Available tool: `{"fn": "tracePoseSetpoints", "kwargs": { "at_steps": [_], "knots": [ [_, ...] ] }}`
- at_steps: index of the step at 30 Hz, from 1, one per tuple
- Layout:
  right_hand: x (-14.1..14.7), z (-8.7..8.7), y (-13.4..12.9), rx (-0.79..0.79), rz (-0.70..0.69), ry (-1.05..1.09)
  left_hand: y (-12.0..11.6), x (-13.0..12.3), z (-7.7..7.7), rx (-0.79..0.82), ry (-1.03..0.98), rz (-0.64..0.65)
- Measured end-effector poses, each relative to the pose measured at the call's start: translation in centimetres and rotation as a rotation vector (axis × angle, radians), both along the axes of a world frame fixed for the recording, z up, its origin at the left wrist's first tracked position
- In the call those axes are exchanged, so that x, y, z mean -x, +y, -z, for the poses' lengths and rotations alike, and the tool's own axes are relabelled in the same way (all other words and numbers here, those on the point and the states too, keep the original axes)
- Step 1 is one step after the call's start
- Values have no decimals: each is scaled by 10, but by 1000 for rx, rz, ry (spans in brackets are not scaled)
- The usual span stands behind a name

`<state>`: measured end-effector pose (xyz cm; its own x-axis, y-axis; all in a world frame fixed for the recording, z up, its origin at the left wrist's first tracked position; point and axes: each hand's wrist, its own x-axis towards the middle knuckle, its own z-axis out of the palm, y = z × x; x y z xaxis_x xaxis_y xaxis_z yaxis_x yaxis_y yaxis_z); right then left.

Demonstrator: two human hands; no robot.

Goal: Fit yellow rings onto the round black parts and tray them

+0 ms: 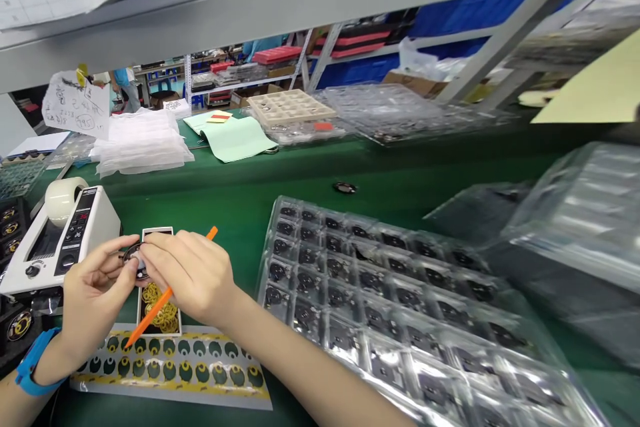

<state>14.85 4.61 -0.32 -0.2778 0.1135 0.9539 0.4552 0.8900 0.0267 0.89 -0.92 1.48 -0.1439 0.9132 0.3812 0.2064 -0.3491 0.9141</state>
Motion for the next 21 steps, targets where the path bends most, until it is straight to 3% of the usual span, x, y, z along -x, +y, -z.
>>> {"fn": "tracePoseSetpoints", "kwargs": {
  "at_steps": [10,15,21],
  "knots": [
    [-3,2,4,-61,-5,-75,0,4,5,-81,206,-68],
    [-3,4,3,-55,13,-64,0,5,7,-204,324,-95],
    [1,6,-1,-31,58,-7,0,2,9,-197,252,-94]
  ]
}}
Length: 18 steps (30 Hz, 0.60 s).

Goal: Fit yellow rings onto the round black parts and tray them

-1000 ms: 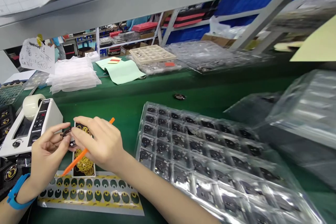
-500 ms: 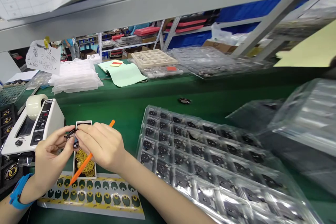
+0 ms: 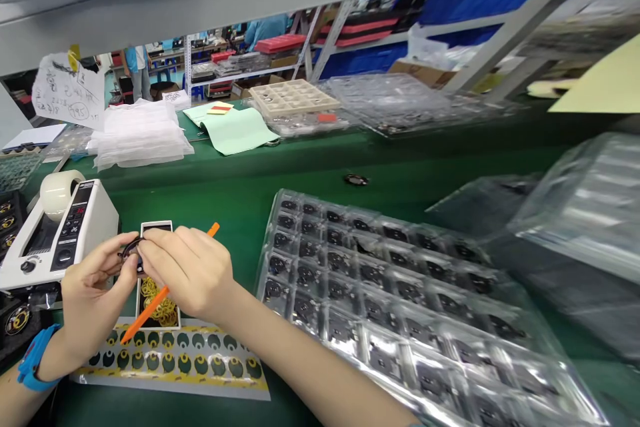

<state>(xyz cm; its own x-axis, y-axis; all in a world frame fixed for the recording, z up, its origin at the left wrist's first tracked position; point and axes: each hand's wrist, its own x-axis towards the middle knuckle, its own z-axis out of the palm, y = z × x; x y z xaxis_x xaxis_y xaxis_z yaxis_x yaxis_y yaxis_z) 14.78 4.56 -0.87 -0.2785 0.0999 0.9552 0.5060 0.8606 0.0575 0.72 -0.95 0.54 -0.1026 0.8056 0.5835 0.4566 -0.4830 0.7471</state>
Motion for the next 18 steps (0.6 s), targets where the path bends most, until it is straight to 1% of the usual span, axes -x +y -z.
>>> {"fn": "tracePoseSetpoints", "kwargs": {
  "at_steps": [2,4,5,7,8,10,12,14,16,18],
  "knots": [
    [2,1,-1,24,20,3,2,-1,1,47,-46,-5],
    [5,3,0,70,42,5,5,-1,2,133,-129,10],
    [6,3,0,105,39,7,8,0,2,191,-189,29],
    [6,2,1,209,-10,28,14,2,1,320,-327,81],
    [5,1,2,283,-55,44,17,4,1,377,-390,106],
    [-2,-5,4,480,-154,80,23,8,-1,448,-471,131],
    [-12,-13,6,726,-242,120,27,12,-3,465,-492,135],
    [-22,-21,9,975,-345,111,27,15,-7,459,-475,154],
    [-28,-27,11,1160,-457,19,26,16,-12,452,-432,197],
    [-30,-29,13,1243,-563,-128,23,15,-17,455,-386,241]
  ]
}}
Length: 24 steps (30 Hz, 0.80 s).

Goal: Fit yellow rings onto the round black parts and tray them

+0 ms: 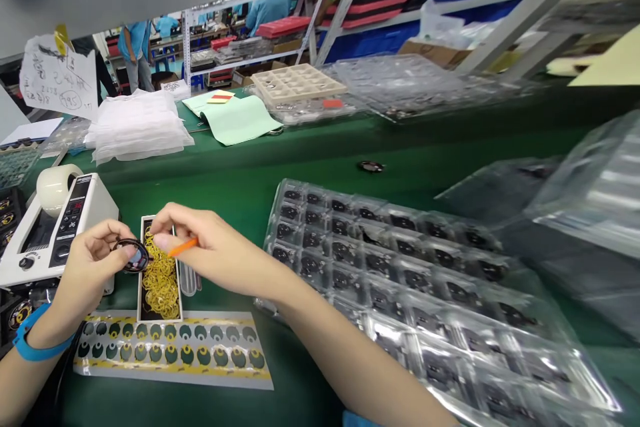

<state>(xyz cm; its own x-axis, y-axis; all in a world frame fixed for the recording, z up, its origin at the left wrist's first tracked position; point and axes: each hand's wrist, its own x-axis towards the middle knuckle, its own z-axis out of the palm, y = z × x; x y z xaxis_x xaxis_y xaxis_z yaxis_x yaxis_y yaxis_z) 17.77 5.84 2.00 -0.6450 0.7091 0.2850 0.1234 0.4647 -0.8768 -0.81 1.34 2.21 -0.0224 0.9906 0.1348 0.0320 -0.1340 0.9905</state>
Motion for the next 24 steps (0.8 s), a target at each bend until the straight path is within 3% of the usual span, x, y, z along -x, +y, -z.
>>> {"fn": "tracePoseSetpoints", "kwargs": {
  "at_steps": [4,12,20,24],
  "knots": [
    [4,1,-1,-83,-172,-37,-5,-3,-4,50,29,87],
    [7,9,-5,-293,-161,-13,-3,-3,0,-12,150,12],
    [15,15,-1,-74,-181,0,0,0,1,20,85,31],
    [11,12,2,-109,-157,-17,2,2,0,53,6,78]
  ]
}}
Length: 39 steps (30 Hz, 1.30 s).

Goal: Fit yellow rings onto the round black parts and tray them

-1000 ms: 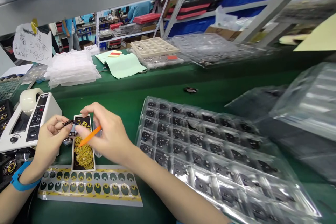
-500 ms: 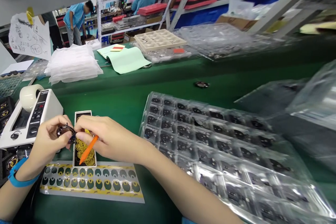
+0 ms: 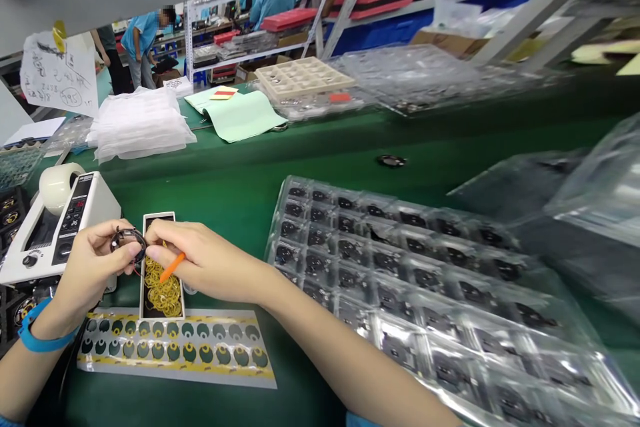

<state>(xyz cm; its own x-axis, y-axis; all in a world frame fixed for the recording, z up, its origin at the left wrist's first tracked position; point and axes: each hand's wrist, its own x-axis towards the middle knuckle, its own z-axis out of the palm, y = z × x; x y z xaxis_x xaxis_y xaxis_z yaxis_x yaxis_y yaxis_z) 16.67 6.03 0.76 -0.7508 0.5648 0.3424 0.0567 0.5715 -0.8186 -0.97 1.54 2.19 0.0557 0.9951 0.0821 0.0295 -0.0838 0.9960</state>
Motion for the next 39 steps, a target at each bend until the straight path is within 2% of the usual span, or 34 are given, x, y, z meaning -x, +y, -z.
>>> {"fn": "tracePoseSetpoints", "kwargs": {
  "at_steps": [2,4,10,17,19,22,24,26,29,31,33,37,39],
  "knots": [
    [-1,1,0,-17,11,0,0,0,0,1,-4,-6],
    [0,3,0,35,2,11,0,-1,0,-14,2,-16],
    [6,7,4,375,-11,128,2,1,8,-46,22,-56],
    [6,5,2,540,203,219,9,3,19,-200,154,-106],
    [6,3,0,585,195,231,10,3,20,-323,294,-141],
    [7,0,-3,680,137,261,9,5,24,-652,614,-210],
    [8,-2,-4,748,95,300,8,6,28,-828,760,-241],
    [9,-3,-6,803,58,341,6,6,32,-903,826,-259],
    [11,-2,-11,859,29,387,0,3,33,-934,931,-284],
    [11,-1,-14,872,23,394,-8,-1,32,-906,971,-276],
    [8,-2,-14,860,38,394,-20,-4,31,-788,887,-268],
    [-7,-8,-3,782,152,438,-61,1,44,-203,239,-415],
    [-16,-12,7,739,232,472,-83,15,56,-14,56,-508]
  ]
}}
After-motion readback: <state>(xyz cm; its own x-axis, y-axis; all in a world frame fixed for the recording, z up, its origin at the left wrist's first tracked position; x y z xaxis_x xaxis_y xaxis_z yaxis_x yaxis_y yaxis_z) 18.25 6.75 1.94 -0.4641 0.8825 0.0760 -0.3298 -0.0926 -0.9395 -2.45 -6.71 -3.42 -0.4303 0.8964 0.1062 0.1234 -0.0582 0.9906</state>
